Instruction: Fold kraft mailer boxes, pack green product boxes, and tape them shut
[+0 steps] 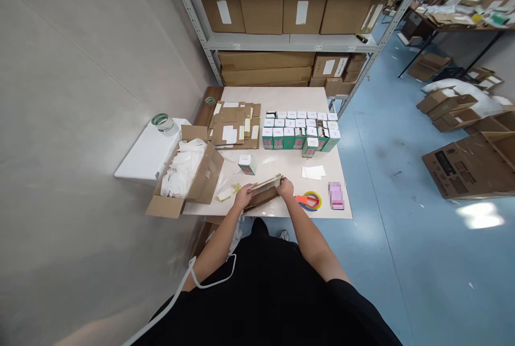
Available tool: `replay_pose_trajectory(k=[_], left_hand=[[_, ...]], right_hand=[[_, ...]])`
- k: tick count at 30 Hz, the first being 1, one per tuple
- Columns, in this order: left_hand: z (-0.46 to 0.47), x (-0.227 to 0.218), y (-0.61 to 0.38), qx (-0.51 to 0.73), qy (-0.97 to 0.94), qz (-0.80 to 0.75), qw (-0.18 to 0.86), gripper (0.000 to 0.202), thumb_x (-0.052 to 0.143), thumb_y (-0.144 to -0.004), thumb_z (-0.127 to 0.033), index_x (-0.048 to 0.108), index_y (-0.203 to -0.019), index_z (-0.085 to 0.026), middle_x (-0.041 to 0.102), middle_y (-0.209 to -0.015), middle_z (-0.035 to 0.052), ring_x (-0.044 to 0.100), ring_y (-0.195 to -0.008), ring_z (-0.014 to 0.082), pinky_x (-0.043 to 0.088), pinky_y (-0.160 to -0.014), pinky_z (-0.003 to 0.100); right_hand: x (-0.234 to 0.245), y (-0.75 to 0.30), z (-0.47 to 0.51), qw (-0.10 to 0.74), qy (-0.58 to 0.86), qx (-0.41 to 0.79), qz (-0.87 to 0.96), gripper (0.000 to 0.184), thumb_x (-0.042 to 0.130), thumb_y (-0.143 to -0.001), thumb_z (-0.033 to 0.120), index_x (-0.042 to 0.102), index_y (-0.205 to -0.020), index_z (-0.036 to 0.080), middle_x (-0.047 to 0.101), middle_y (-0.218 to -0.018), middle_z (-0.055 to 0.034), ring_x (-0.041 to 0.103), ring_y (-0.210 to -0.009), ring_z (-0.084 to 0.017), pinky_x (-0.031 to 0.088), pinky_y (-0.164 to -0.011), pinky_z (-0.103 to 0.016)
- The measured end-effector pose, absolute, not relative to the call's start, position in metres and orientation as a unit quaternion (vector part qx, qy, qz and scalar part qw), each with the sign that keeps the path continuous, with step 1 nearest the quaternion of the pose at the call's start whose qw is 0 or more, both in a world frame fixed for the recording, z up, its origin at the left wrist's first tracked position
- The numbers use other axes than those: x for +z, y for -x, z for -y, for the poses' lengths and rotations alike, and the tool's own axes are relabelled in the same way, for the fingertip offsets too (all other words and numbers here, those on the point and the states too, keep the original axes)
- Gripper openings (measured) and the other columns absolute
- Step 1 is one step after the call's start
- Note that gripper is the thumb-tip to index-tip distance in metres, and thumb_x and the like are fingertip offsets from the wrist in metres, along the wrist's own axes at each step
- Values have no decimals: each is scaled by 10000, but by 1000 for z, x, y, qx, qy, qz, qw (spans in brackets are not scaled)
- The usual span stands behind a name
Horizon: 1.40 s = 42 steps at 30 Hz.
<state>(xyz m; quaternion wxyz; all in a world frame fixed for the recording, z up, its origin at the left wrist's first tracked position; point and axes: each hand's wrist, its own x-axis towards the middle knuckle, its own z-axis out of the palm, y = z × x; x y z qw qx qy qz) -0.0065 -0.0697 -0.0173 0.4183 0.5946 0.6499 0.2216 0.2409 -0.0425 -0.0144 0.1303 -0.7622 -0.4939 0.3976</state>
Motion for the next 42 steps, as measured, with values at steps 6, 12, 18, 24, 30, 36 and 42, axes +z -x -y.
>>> replay_pose_trajectory(k=[6, 12, 18, 24, 30, 36, 42], left_hand=[[50, -1, 5, 194, -590, -688, 375, 269, 611, -968, -385, 794, -1102, -242, 795, -1069, 89, 711, -1065, 315, 511, -934, 381], [26, -8, -7, 181, -533, -735, 378, 237, 648, -935, -408, 745, -983, -197, 775, -1038, 113, 697, -1026, 294, 478, -877, 328], [18, -20, -7, 158, -532, -730, 399, 319, 571, -964, -469, 727, -901, -198, 780, -993, 111, 704, -1019, 284, 471, -872, 312], [19, -23, 6, 118, -500, -757, 403, 562, 618, -897, -633, 695, -1205, -169, 722, -1290, 207, 675, -1212, 351, 488, -927, 364], [49, -32, 32, 175, -437, -760, 449, 646, 653, -890, -653, 600, -1318, -172, 713, -1296, 196, 714, -1151, 295, 536, -936, 357], [91, -53, 37, 285, -468, -673, 496, 583, 864, -752, -300, 636, -1277, -193, 688, -1353, 169, 652, -1295, 272, 522, -1046, 363], [92, -56, 19, 308, -475, -712, 415, 570, 791, -801, -189, 632, -1349, -198, 705, -1347, 138, 652, -1291, 273, 488, -1099, 386]], right_hand=[[-11, -245, 38, 49, 774, 391, 496, 379, 725, -772, 158, 692, -1149, 173, 741, -1188, -197, 701, -1166, -349, 542, -900, -366], [-17, -252, 51, 41, 766, 401, 500, 340, 716, -819, 188, 693, -1158, 167, 749, -1212, -179, 703, -1184, -315, 531, -919, -328], [-32, -259, 70, 72, 782, 396, 477, 432, 674, -893, 258, 636, -1320, 201, 772, -1175, -97, 714, -1161, -241, 520, -935, -284], [-40, -260, 71, 82, 790, 388, 468, 413, 604, -915, 167, 670, -1323, 184, 763, -1226, -130, 705, -1200, -258, 519, -962, -291], [-43, -263, 54, 84, 787, 384, 475, 419, 598, -898, 145, 697, -1304, 168, 747, -1253, -165, 694, -1223, -303, 516, -977, -310], [-46, -263, 54, 95, 776, 388, 488, 704, 572, -922, 170, 402, -1604, 141, 773, -1126, -155, 725, -1106, -299, 512, -955, -345], [-48, -268, 62, 111, 712, 424, 548, 656, 445, -984, 216, 379, -1636, 240, 764, -1134, -81, 707, -1095, -263, 503, -997, -349]])
